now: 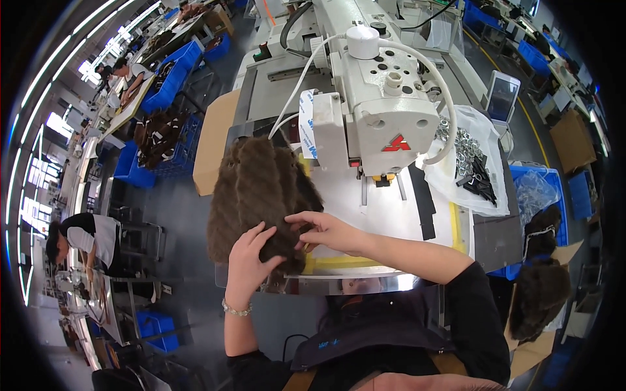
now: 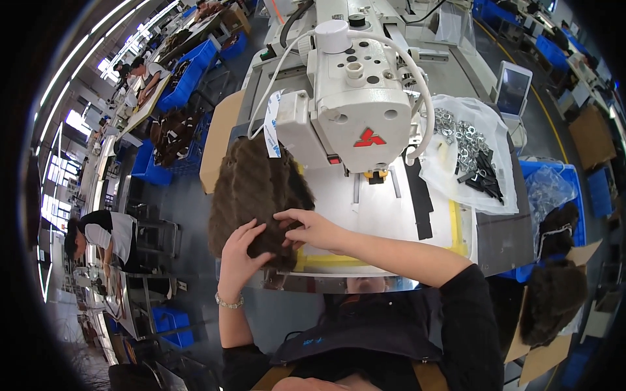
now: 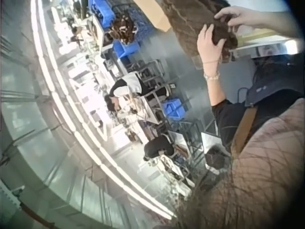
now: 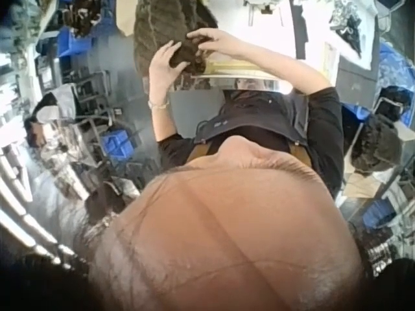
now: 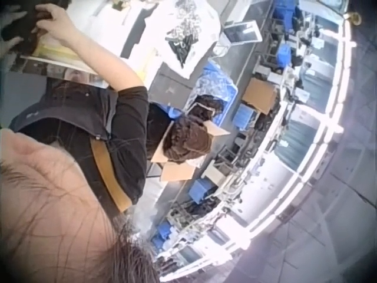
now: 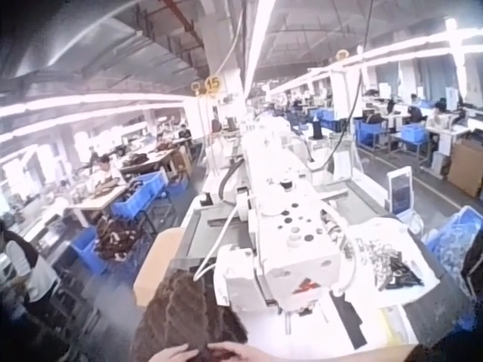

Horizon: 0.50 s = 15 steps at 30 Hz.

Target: Sewing faux fur materials and attaching hardware components using an industrial sewing machine.

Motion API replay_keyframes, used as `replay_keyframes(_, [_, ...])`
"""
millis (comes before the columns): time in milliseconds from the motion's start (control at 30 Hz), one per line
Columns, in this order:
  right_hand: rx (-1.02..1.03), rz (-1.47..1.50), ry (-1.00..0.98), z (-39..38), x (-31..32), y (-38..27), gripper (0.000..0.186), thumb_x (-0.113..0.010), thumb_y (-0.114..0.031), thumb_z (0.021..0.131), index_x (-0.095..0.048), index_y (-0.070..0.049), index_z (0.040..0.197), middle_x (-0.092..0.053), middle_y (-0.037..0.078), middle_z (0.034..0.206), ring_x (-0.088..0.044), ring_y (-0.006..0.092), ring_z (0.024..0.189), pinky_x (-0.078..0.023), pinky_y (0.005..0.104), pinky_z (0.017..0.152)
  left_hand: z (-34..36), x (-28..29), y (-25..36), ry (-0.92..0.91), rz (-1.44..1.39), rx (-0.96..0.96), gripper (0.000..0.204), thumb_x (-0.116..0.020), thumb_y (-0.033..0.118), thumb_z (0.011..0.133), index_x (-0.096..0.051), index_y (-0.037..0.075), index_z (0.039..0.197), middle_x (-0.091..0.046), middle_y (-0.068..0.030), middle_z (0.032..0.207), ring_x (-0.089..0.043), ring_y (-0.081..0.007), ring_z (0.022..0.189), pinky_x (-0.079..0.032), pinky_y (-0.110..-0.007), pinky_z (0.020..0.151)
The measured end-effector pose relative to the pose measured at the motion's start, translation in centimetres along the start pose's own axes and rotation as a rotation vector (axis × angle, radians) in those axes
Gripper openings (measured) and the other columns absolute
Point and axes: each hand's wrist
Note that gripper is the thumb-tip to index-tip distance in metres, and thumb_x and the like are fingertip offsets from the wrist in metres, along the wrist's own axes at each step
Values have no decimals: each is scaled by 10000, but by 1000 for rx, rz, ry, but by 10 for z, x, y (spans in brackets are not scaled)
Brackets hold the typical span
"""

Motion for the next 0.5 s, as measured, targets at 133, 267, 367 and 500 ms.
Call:
replay_keyframes(133, [-27,-2,7,-3,0,-2,503,-505,-23,935,-396,-58,1426,-507,100,1265,-634,156,1006,-520,278,816,2,1,-9,49,-81,-65,592,-838,220,616,-652,117,1169,-636,-127,1199,-617,-292,1070,-513,-375,893])
replay_keyframes(267, [-15,41,27,-3,2,-3,482,-501,-16,929,-411,-56,1401,-536,78,1257,-613,133,999,-490,296,872,1,-5,-4,76,74,-165,575,-815,211,633,-650,113,1176,-648,-126,1169,-633,-266,1005,-534,-361,831])
replay_keyframes(367, [62,-8,-16,-3,2,-1,456,-493,11,915,-438,-60,1362,-550,61,1245,-589,119,986,-461,294,897,6,-1,-5,1,67,-132,585,-783,182,629,-644,113,1192,-650,-128,1151,-640,-283,975,-543,-363,803])
replay_keyframes(500, [158,-81,-62,0,1,7,405,-480,38,897,-469,-56,1291,-552,60,1231,-561,120,1012,-447,282,903,8,5,0,-7,86,-233,597,-761,166,624,-622,121,1203,-643,-108,1080,-639,-272,918,-544,-360,756])
Point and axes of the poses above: each hand's wrist, its own z-axis towards the middle knuckle, its own x-axis out of the back of the hand, y = z × x
